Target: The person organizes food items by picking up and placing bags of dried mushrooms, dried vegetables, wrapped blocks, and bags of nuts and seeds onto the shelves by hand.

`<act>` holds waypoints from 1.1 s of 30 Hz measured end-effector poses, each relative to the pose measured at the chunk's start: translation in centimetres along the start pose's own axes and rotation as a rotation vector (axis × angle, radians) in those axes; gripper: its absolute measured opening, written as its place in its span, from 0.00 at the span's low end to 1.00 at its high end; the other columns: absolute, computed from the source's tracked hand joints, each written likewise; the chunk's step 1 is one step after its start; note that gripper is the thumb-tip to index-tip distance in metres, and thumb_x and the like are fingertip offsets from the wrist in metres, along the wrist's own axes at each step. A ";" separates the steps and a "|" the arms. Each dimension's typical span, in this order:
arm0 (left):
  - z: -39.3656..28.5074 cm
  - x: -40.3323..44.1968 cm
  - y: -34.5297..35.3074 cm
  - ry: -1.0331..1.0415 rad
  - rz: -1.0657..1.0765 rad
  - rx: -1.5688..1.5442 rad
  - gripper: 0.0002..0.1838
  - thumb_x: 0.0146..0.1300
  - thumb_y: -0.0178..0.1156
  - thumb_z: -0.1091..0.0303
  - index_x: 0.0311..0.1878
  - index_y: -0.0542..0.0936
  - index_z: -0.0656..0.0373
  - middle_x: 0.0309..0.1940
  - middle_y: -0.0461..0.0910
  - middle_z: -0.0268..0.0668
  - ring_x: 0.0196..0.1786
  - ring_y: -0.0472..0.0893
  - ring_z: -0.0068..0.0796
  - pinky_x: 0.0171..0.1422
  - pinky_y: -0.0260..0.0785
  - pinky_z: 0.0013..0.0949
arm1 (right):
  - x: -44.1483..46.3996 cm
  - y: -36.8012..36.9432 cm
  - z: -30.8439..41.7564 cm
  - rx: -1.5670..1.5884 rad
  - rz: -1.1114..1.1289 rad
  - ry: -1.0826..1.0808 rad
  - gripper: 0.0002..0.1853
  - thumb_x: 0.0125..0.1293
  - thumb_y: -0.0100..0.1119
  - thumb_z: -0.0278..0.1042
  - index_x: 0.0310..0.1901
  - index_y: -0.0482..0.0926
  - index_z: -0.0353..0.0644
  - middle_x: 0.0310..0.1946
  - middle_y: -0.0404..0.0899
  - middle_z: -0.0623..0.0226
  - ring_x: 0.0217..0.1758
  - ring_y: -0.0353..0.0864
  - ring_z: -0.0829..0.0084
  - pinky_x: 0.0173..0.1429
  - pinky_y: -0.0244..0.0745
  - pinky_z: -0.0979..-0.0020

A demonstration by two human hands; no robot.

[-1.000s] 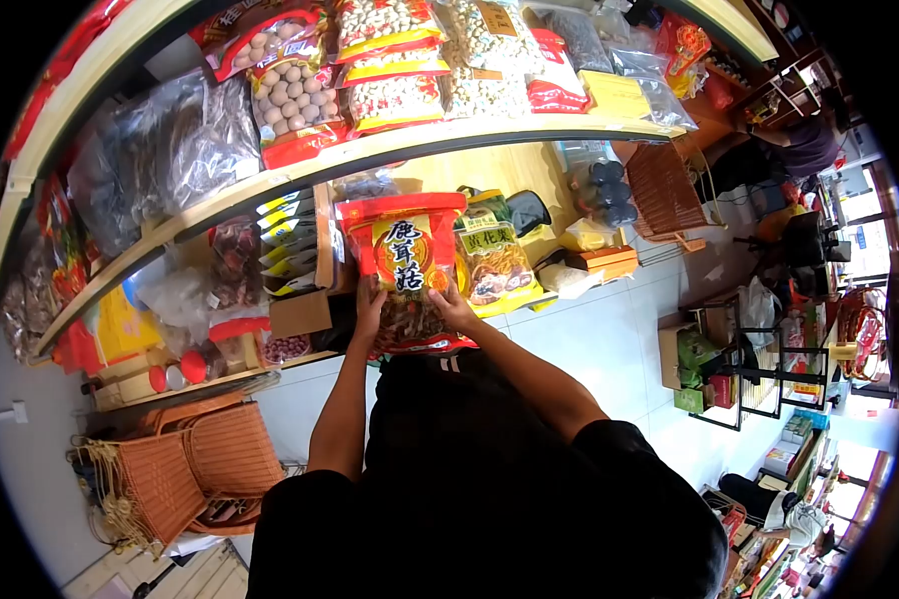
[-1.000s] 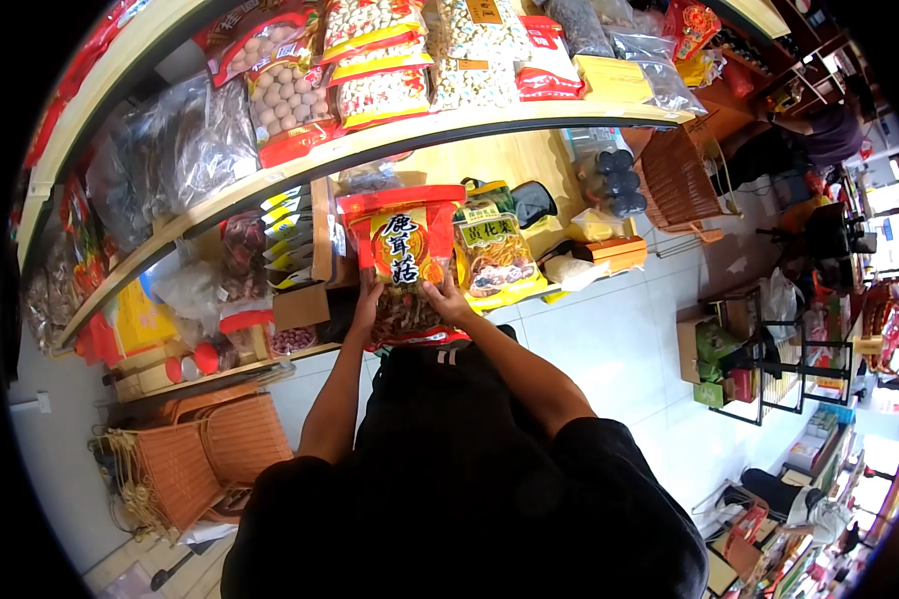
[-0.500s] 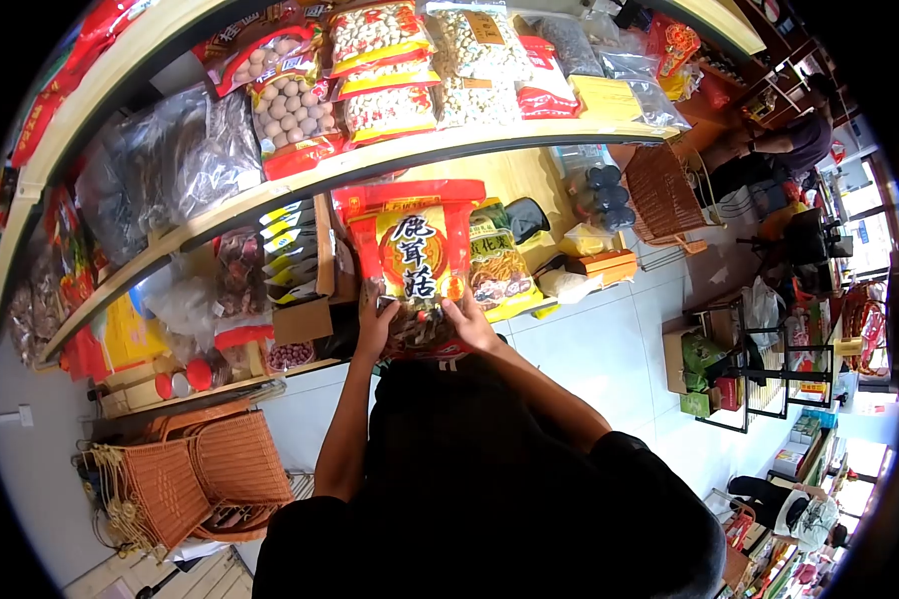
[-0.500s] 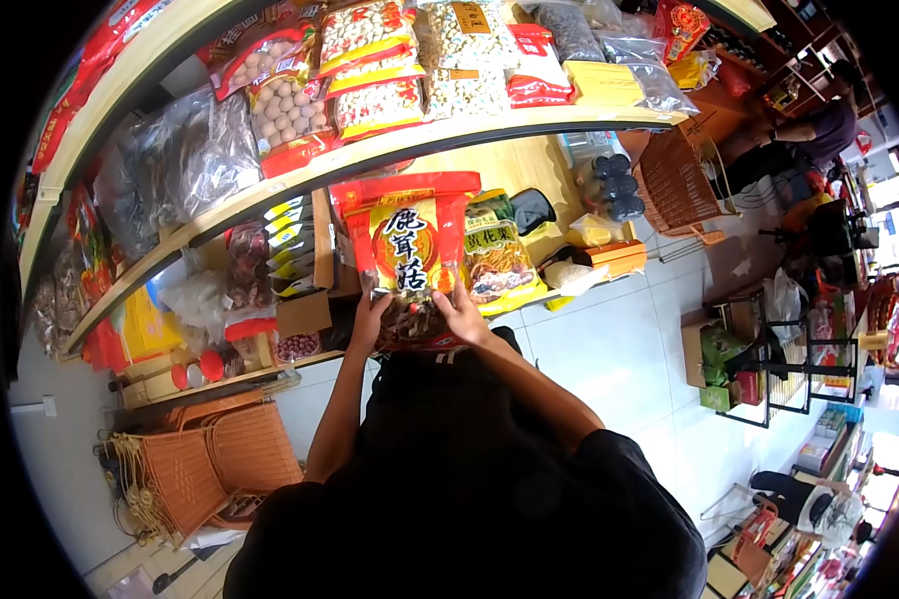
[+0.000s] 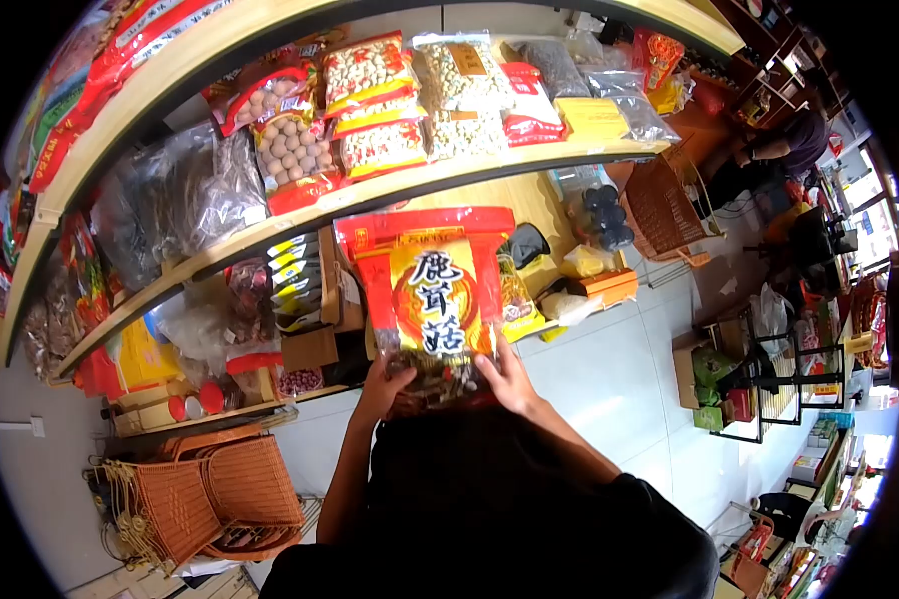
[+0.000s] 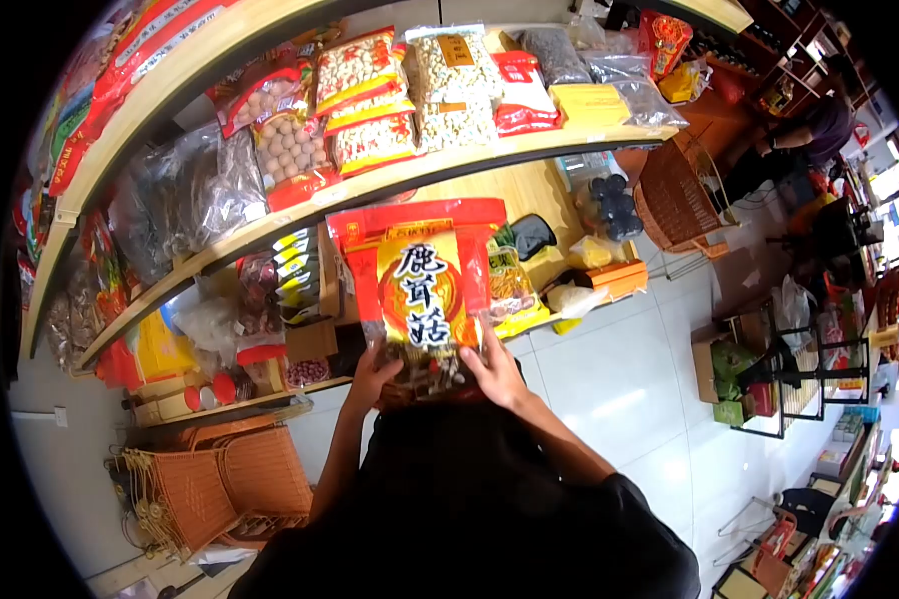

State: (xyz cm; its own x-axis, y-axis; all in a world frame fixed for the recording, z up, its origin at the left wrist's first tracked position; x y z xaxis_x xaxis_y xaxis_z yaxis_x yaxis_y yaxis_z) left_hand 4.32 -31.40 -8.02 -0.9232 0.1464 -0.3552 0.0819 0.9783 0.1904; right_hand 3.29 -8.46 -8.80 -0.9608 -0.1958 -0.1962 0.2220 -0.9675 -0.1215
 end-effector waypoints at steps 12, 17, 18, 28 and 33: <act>-7.7 -3.9 1.6 0.337 0.205 0.240 0.42 0.56 0.65 0.73 0.72 0.54 0.63 0.64 0.64 0.39 0.67 0.64 0.33 0.70 0.55 0.35 | -4.0 -1.6 7.2 0.257 -0.118 -0.239 0.38 0.62 0.62 0.38 0.67 0.55 0.30 0.60 0.70 0.50 0.61 0.72 0.64 0.64 0.65 0.64; -14.9 -5.8 4.5 0.435 0.298 0.069 0.42 0.55 0.63 0.75 0.71 0.54 0.67 0.65 0.63 0.41 0.68 0.63 0.33 0.71 0.54 0.33 | -3.3 -3.7 12.3 -0.050 -0.237 -0.531 0.37 0.59 0.63 0.40 0.64 0.59 0.30 0.51 0.77 0.51 0.52 0.78 0.59 0.59 0.70 0.62; -15.9 -5.9 4.5 0.494 0.321 0.078 0.41 0.54 0.62 0.76 0.70 0.54 0.68 0.65 0.63 0.43 0.68 0.63 0.33 0.71 0.54 0.34 | -3.2 -4.0 14.0 -0.043 -0.238 -0.566 0.36 0.59 0.63 0.40 0.64 0.60 0.29 0.51 0.76 0.50 0.53 0.78 0.58 0.59 0.69 0.62; -29.1 -7.1 6.2 0.801 0.304 0.117 0.42 0.52 0.62 0.72 0.69 0.55 0.71 0.64 0.64 0.44 0.67 0.64 0.34 0.71 0.54 0.35 | 0.5 -6.6 27.6 0.138 -0.135 -0.975 0.39 0.61 0.62 0.37 0.66 0.51 0.30 0.60 0.65 0.50 0.65 0.65 0.61 0.69 0.61 0.59; -36.5 -6.2 6.6 0.983 0.223 0.245 0.38 0.61 0.59 0.71 0.72 0.53 0.69 0.68 0.63 0.43 0.70 0.63 0.32 0.74 0.49 0.35 | 2.0 -8.5 37.5 0.142 -0.148 -1.023 0.34 0.63 0.61 0.31 0.66 0.52 0.39 0.59 0.68 0.47 0.60 0.73 0.63 0.62 0.70 0.64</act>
State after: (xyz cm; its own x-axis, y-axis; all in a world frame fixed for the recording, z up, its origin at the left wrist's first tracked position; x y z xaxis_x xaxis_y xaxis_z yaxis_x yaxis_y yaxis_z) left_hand -3.12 -31.15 28.84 -0.7672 0.2515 0.5901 0.2613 0.9627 -0.0706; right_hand -6.77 -6.69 28.32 -0.6731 -0.0516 0.7378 0.1326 -0.9898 0.0518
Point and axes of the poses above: each hand's wrist, its own x-axis towards the middle knuckle, its own y-axis out of the palm, z = x × y, the point moved 6 cm from there along x, towards the middle knuckle
